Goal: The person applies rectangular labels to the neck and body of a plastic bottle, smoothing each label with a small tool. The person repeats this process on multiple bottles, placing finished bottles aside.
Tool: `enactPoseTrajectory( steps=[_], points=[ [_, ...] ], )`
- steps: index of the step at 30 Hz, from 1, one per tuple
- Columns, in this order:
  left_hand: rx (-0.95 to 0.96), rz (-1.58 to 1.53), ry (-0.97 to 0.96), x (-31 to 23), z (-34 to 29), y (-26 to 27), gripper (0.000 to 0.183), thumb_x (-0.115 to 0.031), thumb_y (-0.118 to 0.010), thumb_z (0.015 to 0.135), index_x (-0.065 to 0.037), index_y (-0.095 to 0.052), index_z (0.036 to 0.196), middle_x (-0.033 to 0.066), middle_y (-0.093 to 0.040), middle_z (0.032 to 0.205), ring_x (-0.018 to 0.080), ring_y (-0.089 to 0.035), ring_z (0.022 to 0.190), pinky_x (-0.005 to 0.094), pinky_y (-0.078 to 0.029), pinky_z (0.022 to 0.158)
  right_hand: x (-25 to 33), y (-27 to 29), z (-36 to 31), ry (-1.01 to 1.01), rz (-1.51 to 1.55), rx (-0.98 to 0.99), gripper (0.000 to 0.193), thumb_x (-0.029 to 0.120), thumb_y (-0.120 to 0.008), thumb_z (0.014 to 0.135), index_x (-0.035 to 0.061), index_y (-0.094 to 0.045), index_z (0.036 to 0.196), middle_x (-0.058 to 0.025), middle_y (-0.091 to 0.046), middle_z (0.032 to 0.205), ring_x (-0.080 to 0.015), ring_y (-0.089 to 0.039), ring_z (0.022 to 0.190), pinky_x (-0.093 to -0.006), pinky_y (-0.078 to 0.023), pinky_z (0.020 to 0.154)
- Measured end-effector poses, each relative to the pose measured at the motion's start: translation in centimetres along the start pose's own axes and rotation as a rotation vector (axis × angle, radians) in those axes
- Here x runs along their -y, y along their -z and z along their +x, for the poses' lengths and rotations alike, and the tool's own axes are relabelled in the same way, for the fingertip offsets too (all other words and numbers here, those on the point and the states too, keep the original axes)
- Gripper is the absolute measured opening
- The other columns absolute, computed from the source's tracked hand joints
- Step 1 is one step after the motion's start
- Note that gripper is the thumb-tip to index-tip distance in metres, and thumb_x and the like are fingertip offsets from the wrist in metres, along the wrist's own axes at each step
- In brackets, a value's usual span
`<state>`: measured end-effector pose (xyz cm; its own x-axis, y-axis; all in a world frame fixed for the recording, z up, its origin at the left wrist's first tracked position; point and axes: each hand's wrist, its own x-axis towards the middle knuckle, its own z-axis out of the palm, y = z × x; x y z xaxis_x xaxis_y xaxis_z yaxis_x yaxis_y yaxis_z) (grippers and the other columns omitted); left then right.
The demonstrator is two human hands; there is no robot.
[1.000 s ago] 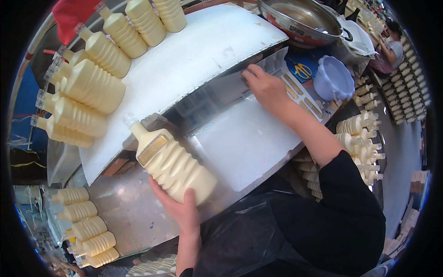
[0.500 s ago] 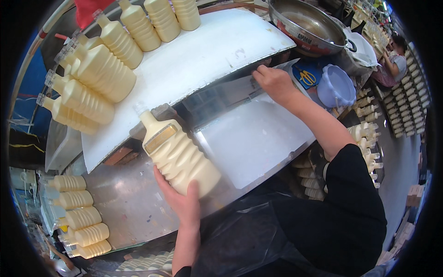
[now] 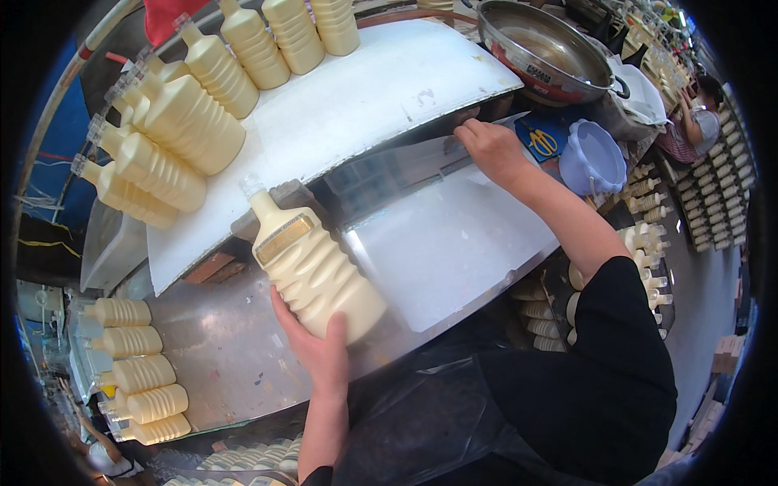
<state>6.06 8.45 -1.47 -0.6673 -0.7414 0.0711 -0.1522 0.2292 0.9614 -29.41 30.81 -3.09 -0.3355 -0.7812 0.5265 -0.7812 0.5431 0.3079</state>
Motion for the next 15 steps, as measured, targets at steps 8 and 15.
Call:
enactPoseTrajectory(
  steps=[8, 15],
  points=[
    [0.001, -0.036, 0.004, -0.1, 0.0, -0.1, 0.100, -0.017, -0.070, 0.078, 0.002, -0.018, 0.162, 0.0245, -0.034, 0.160, 0.0346, -0.037, 0.146, 0.0431, -0.029, 0.121, -0.6, 0.2, 0.1, 0.081, 0.069, -0.105, 0.016, 0.002, -0.069, 0.077, 0.0082, -0.063, 0.091, -0.0061, -0.067, 0.098, -0.0198, -0.070, 0.077, -0.0301, -0.057, 0.064],
    [-0.002, -0.046, 0.002, 0.0, 0.0, -0.2, 0.100, -0.016, -0.068, 0.078, 0.002, -0.018, 0.162, 0.0238, -0.033, 0.160, 0.0341, -0.037, 0.146, 0.0432, -0.029, 0.121, -0.8, 1.0, -1.2, 0.281, 0.162, -0.037, 0.012, 0.005, -0.068, 0.079, 0.0091, -0.062, 0.088, -0.0082, -0.067, 0.118, -0.0200, -0.070, 0.080, -0.0307, -0.057, 0.064]
  ],
)
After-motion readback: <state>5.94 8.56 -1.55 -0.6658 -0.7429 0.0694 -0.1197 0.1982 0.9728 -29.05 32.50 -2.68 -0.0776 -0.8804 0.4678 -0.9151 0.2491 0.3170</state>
